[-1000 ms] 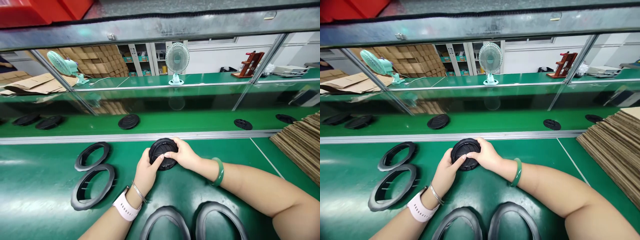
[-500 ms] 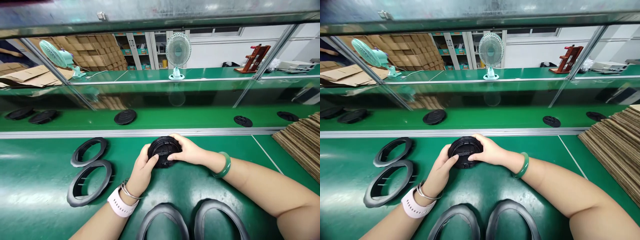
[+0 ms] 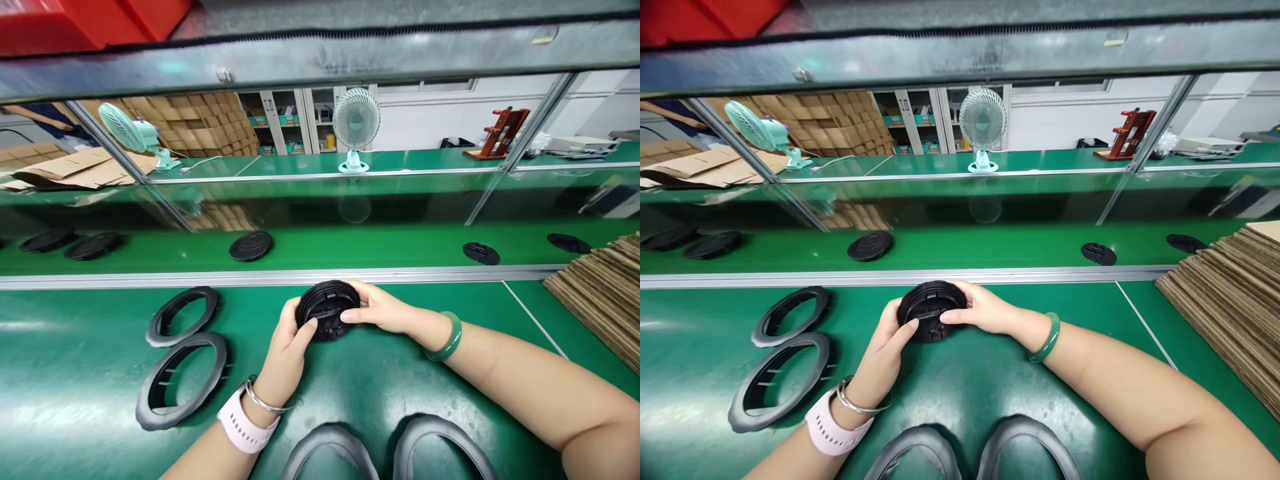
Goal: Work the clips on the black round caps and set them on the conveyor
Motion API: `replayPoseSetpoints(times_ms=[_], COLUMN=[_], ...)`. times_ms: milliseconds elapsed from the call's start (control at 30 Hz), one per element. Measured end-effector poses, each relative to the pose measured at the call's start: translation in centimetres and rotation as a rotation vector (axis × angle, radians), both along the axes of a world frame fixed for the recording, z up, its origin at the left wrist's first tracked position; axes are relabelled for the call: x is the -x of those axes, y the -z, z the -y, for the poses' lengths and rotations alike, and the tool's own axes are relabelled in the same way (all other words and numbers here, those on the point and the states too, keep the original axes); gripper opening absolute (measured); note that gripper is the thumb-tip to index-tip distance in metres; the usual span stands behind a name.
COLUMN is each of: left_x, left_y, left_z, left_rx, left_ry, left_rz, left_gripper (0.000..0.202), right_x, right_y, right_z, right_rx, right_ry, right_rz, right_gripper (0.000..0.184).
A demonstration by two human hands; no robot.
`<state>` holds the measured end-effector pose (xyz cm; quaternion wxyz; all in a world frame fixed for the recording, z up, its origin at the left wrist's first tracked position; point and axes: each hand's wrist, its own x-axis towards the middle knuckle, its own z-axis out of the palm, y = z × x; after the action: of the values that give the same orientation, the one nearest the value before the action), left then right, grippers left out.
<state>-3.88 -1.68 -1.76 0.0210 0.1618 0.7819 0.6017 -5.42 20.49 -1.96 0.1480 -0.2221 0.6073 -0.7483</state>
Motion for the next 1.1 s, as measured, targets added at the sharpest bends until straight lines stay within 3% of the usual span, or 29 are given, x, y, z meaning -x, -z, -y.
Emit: replayPoseSetpoints(times_ms=[100, 167, 233, 300, 367, 433, 533, 600, 700, 767, 1100], left_x=[0.3, 0.6, 0.8, 1.0, 1.0, 1.0, 0.8, 0.6, -0.1, -0.5, -0.7], left_y=[0.7, 1.2, 1.6, 1.9, 2.1, 2.2, 1.8, 1.2, 0.1, -0.5, -0.3], left_z=[-0.1, -0.3, -0.5, -0.7, -0.7, -0.6, -0.4, -0.4, -0.7, -0.9, -1.2], left_rx=[-0.056, -0.145, -0.203, -0.209, -0.199, -0.174, -0.092, -0.021, 0.057, 0.107, 0.123], left_ry=[-0.036, -0.072, -0.121, -0.149, -0.134, -0.108, -0.034, 0.054, 0.223, 0.287, 0.274], left_rz=[0.071, 0.097, 0.086, 0.069, 0.067, 0.062, 0.074, 0.095, 0.128, 0.107, 0.063], left_gripper=[0.034, 0.044, 0.053, 0.056, 0.058, 0.060, 0.047, 0.035, 0.023, 0.020, 0.012], right_x=[0.1, 0.5, 1.3, 2.7, 4.4, 5.7, 5.4, 3.8, 1.2, 0.3, 0.8], right_y=[-0.4, -1.3, -2.6, -3.6, -3.7, -2.7, -0.9, -0.2, -0.2, -0.3, -0.3], right_z=[-0.2, -0.8, -1.8, -2.9, -3.8, -4.2, -3.4, -2.2, -0.3, 0.5, 0.0], right_rx=[-0.019, -0.085, -0.185, -0.359, -0.643, -0.966, -1.248, -1.242, -1.144, -1.116, -1.102], right_ry=[-0.084, -0.065, 0.070, 0.322, 0.562, 0.648, 0.555, 0.401, 0.006, -0.141, -0.193], right_rz=[0.186, 0.238, 0.094, -0.189, -0.472, -0.587, -0.597, -0.679, -0.780, -0.775, -0.750], right_gripper=[0.057, 0.056, 0.050, 0.040, 0.036, 0.047, 0.073, 0.079, 0.074, 0.074, 0.078])
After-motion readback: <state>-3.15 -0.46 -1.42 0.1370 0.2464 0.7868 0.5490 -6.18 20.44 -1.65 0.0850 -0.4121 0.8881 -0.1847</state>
